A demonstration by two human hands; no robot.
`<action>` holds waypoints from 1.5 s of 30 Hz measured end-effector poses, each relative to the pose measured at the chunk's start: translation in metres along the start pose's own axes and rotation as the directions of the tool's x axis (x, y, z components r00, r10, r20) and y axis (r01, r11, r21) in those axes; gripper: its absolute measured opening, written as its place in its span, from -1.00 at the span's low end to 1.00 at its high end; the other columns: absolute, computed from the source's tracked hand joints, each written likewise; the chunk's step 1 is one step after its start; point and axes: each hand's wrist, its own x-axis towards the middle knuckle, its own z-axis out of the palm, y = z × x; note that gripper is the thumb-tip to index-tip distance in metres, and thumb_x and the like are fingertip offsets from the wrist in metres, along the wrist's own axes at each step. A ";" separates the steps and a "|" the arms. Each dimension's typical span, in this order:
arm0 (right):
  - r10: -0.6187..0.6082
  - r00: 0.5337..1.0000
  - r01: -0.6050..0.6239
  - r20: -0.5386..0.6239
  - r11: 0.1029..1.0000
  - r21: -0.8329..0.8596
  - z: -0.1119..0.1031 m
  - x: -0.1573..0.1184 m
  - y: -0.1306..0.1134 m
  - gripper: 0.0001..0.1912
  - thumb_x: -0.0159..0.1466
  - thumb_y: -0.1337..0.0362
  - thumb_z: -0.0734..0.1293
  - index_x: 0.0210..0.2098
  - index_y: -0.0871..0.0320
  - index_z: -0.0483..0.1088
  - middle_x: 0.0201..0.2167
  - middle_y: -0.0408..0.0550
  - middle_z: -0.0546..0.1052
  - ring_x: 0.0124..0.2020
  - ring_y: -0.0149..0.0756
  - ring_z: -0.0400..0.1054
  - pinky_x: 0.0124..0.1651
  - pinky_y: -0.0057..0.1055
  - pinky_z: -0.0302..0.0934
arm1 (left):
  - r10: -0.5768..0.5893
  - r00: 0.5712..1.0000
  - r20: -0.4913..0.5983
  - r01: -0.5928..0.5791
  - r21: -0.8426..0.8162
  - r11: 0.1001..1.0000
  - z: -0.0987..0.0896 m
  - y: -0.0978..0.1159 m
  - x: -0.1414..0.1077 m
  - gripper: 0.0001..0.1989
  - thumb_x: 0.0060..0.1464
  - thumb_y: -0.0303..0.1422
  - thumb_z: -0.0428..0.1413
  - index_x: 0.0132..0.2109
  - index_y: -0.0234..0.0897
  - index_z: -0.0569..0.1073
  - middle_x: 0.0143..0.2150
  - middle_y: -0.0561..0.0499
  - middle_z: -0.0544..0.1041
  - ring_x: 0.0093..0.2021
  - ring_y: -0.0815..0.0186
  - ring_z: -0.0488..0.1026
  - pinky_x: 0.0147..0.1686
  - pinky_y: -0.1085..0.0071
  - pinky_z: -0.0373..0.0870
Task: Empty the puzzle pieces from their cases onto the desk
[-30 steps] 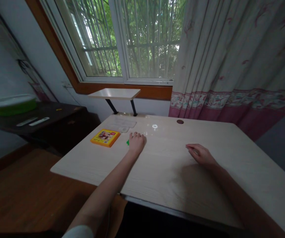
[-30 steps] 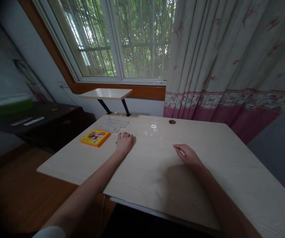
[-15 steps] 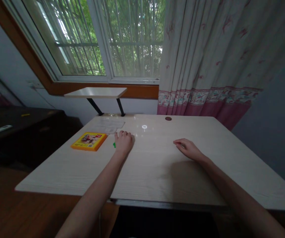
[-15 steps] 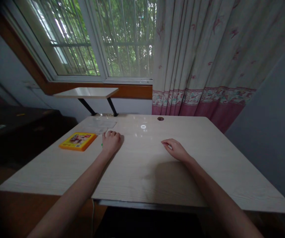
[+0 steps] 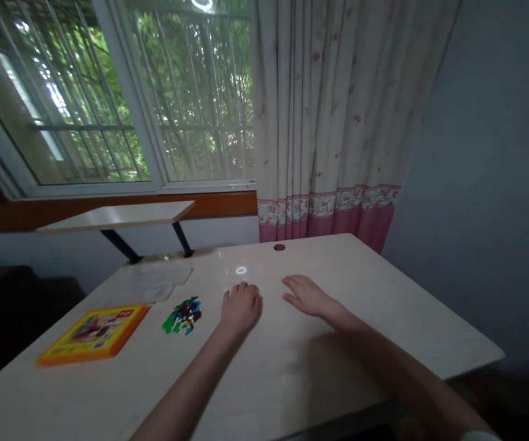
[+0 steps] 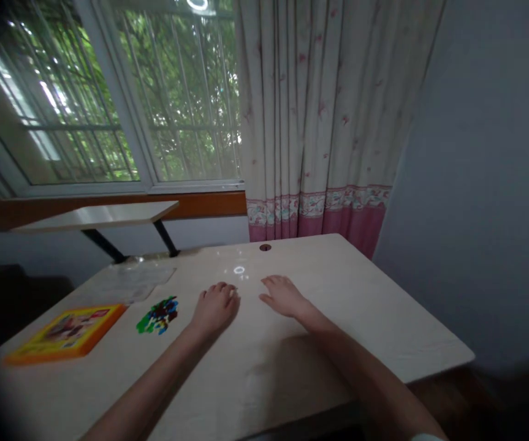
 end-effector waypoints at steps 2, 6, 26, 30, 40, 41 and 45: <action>0.013 1.000 -0.014 0.028 1.000 0.018 0.007 -0.002 -0.004 -0.46 0.29 0.06 0.06 0.15 0.25 0.10 0.16 0.14 0.20 0.18 -0.07 0.03 0.17 -0.06 -0.09 | 0.012 0.999 -0.045 -0.014 -0.033 0.999 0.008 0.005 -0.003 -0.60 0.12 -0.26 -0.18 0.05 -0.24 0.31 0.10 -0.22 0.30 0.09 0.07 0.21 -0.02 0.09 0.13; 0.033 0.996 -0.035 0.077 0.999 0.022 0.014 -0.010 -0.009 -0.40 0.30 0.02 -0.04 0.23 0.21 -0.05 0.25 0.08 0.00 0.26 -0.05 -0.18 0.21 0.01 -0.25 | 0.066 0.998 -0.014 -0.067 -0.012 0.998 0.021 0.004 -0.013 -0.55 0.16 -0.22 -0.24 0.15 -0.23 0.20 0.22 -0.20 0.15 0.21 0.07 0.07 0.06 0.03 0.05; 0.233 0.933 -0.224 0.273 0.973 -0.063 0.020 -0.008 -0.013 -0.22 0.19 -0.22 -0.16 0.28 0.06 -0.23 0.30 -0.04 -0.23 0.29 -0.09 -0.38 0.22 0.01 -0.42 | -0.020 0.983 0.181 0.018 0.014 1.000 0.033 -0.006 -0.008 -0.26 0.03 0.15 -0.44 0.27 -0.10 -0.07 0.32 -0.14 -0.12 0.29 0.01 -0.19 0.12 -0.11 -0.13; 0.220 0.938 -0.211 0.266 0.975 -0.062 0.020 -0.008 -0.012 -0.22 0.19 -0.22 -0.15 0.27 0.05 -0.22 0.30 -0.04 -0.22 0.29 -0.08 -0.36 0.22 0.00 -0.39 | -0.022 0.984 0.174 0.018 0.022 1.000 0.033 -0.007 -0.009 -0.26 0.03 0.15 -0.43 0.27 -0.10 -0.06 0.32 -0.15 -0.12 0.29 0.01 -0.19 0.12 -0.10 -0.13; 0.206 0.942 -0.204 0.267 0.978 -0.035 0.022 -0.008 -0.009 -0.21 0.18 -0.24 -0.13 0.27 0.06 -0.21 0.30 -0.01 -0.21 0.29 -0.07 -0.36 0.22 0.03 -0.40 | -0.012 0.984 0.176 0.009 0.020 1.000 0.032 -0.006 -0.011 -0.28 0.05 0.13 -0.42 0.27 -0.11 -0.05 0.31 -0.16 -0.11 0.29 0.00 -0.17 0.12 -0.10 -0.12; 0.202 0.943 -0.201 0.266 0.979 -0.032 0.022 -0.008 -0.009 -0.20 0.18 -0.24 -0.13 0.27 0.07 -0.20 0.30 -0.01 -0.21 0.29 -0.06 -0.35 0.21 0.03 -0.39 | -0.009 0.985 0.172 0.006 0.018 1.000 0.032 -0.006 -0.011 -0.28 0.05 0.13 -0.42 0.26 -0.11 -0.05 0.31 -0.17 -0.10 0.29 0.00 -0.17 0.11 -0.10 -0.12; 0.190 0.949 -0.192 0.253 0.981 -0.019 0.023 -0.008 -0.008 -0.20 0.17 -0.25 -0.12 0.27 0.06 -0.18 0.30 0.01 -0.19 0.29 -0.05 -0.33 0.21 0.05 -0.38 | -0.003 0.988 0.154 0.001 0.014 1.000 0.033 -0.007 -0.011 -0.28 0.05 0.13 -0.41 0.26 -0.12 -0.03 0.31 -0.18 -0.09 0.28 -0.01 -0.17 0.11 -0.11 -0.12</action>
